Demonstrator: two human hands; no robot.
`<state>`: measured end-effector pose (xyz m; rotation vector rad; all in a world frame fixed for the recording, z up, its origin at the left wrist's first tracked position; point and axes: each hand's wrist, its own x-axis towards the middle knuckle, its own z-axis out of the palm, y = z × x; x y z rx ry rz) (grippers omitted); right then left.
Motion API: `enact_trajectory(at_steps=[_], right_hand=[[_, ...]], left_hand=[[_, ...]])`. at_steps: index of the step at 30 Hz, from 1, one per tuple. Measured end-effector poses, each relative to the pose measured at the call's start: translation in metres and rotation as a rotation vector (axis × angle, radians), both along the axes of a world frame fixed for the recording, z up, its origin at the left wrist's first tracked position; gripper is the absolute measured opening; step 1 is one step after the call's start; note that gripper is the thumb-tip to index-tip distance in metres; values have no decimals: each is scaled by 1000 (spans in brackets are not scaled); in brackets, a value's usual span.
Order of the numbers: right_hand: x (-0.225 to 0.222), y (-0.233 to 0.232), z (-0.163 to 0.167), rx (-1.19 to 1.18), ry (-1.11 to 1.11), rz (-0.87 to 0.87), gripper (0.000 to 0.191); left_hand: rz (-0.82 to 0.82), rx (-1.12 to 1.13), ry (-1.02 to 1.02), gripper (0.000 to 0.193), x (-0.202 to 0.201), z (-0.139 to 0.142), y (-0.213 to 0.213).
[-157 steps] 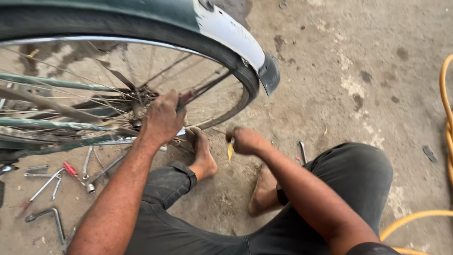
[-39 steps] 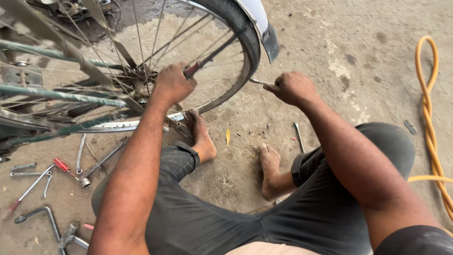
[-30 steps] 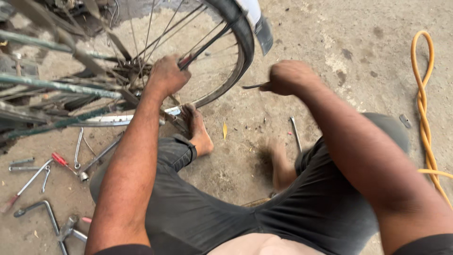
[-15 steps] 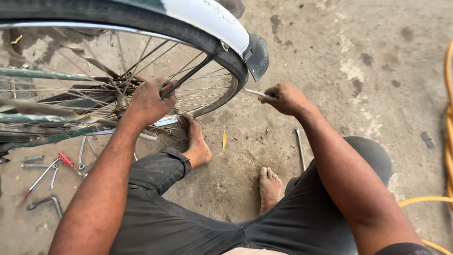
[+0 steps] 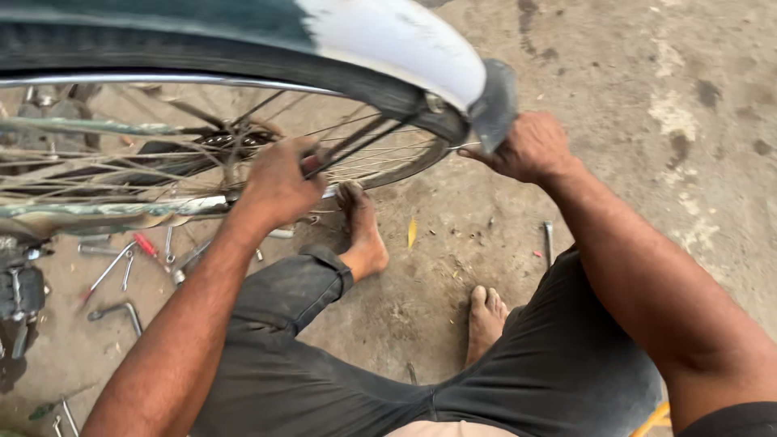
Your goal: The person sits on the ground beside a bicycle and pries the tire bead off the rear wheel rim using tire levers. They work the levers around the rim, then pull the inner tube out from between the tire and rim and lift it free of the wheel.
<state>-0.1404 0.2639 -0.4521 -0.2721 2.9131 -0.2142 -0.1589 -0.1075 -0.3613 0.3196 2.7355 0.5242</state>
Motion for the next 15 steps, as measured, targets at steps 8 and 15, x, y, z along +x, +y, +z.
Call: enact_trajectory(at_steps=[8,15], right_hand=[[21,-69,-13,-237,-118,-416,78],[33,-74,-22,-246,-43,-368,78]], left_hand=[[-57,78,-51,19,-17,5,-11],[-47,46,-83,26,-9,15,-16]])
